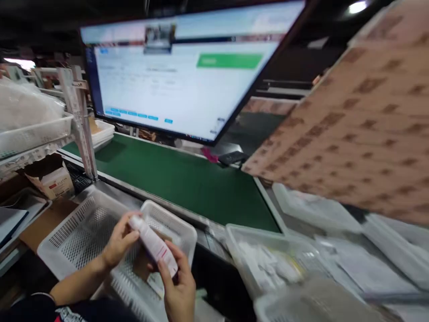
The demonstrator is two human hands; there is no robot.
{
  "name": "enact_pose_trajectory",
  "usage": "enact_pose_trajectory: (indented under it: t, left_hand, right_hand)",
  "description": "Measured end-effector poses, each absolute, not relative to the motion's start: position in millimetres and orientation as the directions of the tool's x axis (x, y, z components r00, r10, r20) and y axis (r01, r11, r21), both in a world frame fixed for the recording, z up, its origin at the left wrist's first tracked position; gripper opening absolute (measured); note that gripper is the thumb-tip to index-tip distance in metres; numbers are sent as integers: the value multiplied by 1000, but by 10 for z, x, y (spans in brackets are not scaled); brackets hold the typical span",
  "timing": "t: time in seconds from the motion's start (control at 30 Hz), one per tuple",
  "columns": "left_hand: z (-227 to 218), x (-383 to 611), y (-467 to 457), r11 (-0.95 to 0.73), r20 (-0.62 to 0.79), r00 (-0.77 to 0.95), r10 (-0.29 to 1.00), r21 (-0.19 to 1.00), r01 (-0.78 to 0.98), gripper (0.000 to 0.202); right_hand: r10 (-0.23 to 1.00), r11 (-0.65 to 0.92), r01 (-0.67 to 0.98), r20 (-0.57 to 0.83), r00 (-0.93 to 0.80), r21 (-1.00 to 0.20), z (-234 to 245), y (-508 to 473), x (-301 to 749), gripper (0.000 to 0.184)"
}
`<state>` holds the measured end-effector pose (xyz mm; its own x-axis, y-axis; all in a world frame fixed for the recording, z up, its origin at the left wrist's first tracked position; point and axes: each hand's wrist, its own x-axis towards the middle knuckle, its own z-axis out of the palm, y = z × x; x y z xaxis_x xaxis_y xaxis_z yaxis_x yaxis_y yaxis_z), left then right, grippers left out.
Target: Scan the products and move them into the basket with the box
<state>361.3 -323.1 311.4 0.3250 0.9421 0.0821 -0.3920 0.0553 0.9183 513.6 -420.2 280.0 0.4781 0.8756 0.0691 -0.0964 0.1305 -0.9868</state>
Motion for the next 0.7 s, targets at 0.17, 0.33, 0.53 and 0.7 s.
enact_pose_trajectory:
  t: [0.17,0.33,0.53,0.7]
  left_hand:
    - [3156,3499,-3235,108,65,430,901,924,-366,64]
    - [3157,3526,-3281,53,115,423,899,930,-365,63]
    - [3146,3555,-3256,-29,165,372,913,938,-346,57]
    - [3138,3569,-3272,-25,147,372,916,949,-313,58]
  right_hand:
    - [849,216,-26,174,499,-976,3131,-4344,5134,34]
    - [856,262,-137,164,490,-955,3160,-4340,5088,28]
    - [874,248,-257,102,475,-934,3111,-4298,5134,30]
    - [870,231,-248,85,486,-941,3072,-4306,5144,31]
